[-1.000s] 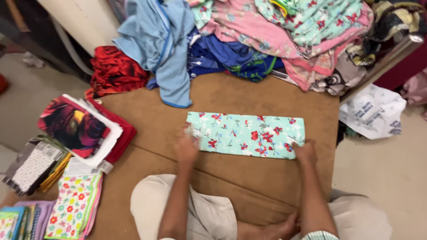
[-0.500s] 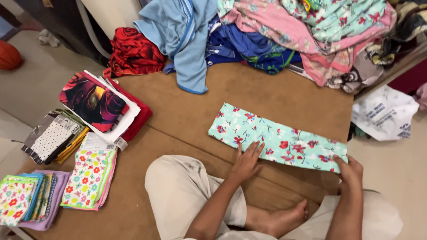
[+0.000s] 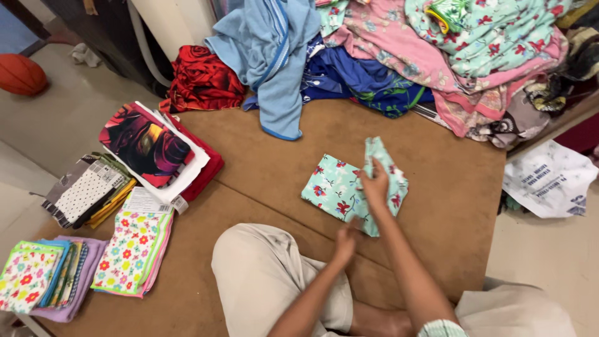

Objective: The person folds a light blue floral cloth and a light blue towel, then stacks them with other folded items. The person also handles several packaged cloths, placing them in a pile.

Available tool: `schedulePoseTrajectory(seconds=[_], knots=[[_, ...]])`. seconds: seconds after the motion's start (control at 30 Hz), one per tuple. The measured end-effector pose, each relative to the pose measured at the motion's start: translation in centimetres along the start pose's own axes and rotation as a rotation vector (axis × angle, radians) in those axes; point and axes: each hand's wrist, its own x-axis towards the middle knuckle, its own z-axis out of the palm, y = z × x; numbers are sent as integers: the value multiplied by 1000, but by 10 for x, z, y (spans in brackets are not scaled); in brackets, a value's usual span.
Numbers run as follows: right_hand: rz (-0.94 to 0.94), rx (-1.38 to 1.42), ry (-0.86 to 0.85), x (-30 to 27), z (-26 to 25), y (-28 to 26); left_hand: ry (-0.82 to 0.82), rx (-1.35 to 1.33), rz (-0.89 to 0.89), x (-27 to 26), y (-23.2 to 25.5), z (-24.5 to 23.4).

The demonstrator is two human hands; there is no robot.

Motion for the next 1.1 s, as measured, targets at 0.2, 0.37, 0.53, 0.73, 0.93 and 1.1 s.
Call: schedulePoseTrajectory(seconds=[0.2,0.37,0.53,0.73,0.93,1.1], knots=[[1,-315,-69,-25,90,38,208,-844,38,56,-7,-83],[-89,-371,-112,-40,104,59,229,-897,7,62,-12,-86],[-119,-263,-319,-34,114,63,273,-924,-2,70,-6,-91],[-317,-150,-354,-51,86,37,607,-434,144,49,19,-85],[-487,-663,-153,-67,27,30,328,975,682,62,45,-69],[-376,-1105,-310,-62,6,35,26,1288,340,97,46,-86]])
